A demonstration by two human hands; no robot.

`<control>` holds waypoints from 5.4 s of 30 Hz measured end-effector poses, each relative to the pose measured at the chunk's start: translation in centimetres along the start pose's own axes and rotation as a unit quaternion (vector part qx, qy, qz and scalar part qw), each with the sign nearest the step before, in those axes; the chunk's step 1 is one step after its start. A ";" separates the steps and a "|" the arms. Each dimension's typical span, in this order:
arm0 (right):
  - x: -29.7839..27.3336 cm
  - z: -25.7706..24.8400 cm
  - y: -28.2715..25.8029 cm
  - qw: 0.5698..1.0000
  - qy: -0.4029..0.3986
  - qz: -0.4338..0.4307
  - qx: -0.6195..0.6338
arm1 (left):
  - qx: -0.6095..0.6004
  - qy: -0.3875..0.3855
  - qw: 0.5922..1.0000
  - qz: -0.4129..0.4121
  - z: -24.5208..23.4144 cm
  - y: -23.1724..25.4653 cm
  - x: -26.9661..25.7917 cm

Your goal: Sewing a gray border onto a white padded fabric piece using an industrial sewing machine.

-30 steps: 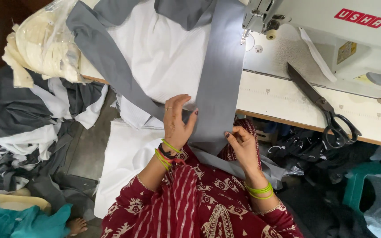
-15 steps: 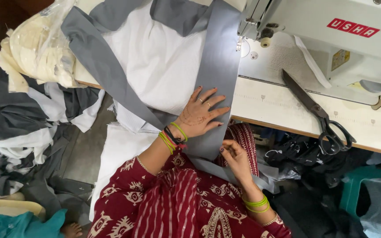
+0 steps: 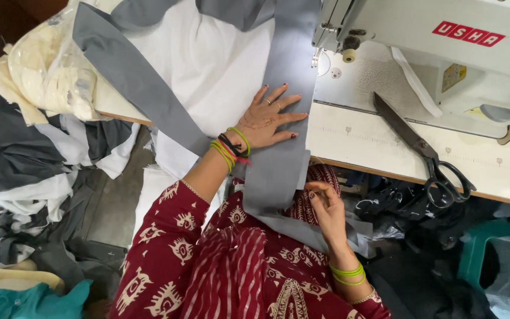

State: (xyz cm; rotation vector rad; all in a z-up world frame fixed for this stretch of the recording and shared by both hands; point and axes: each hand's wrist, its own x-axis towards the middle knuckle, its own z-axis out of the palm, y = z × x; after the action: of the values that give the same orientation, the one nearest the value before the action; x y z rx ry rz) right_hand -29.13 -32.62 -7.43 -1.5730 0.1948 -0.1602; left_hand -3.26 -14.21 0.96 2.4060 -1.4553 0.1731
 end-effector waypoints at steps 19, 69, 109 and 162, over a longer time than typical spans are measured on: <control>-0.4 -0.8 -1.3 0.999 0.030 -0.022 0.023 | 0.028 -0.044 0.999 -0.005 0.2 -6.0 6.5; 10.3 -26.9 -13.5 0.878 -0.323 0.291 -0.199 | 0.195 0.326 0.925 -0.002 9.8 6.0 -5.7; 27.4 -26.6 -9.6 0.705 -0.303 0.431 -0.475 | 0.195 0.356 0.914 -0.002 10.3 5.9 -5.3; 16.1 -11.9 -14.9 0.766 -0.295 -0.182 -0.541 | 0.068 0.319 0.945 0.006 6.2 7.5 -6.7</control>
State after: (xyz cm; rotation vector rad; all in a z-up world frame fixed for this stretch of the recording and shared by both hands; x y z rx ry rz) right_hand -15.75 -47.68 7.32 -2.7226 -0.6507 0.2088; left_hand -13.43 -13.87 -5.13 2.1293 -1.1693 0.9805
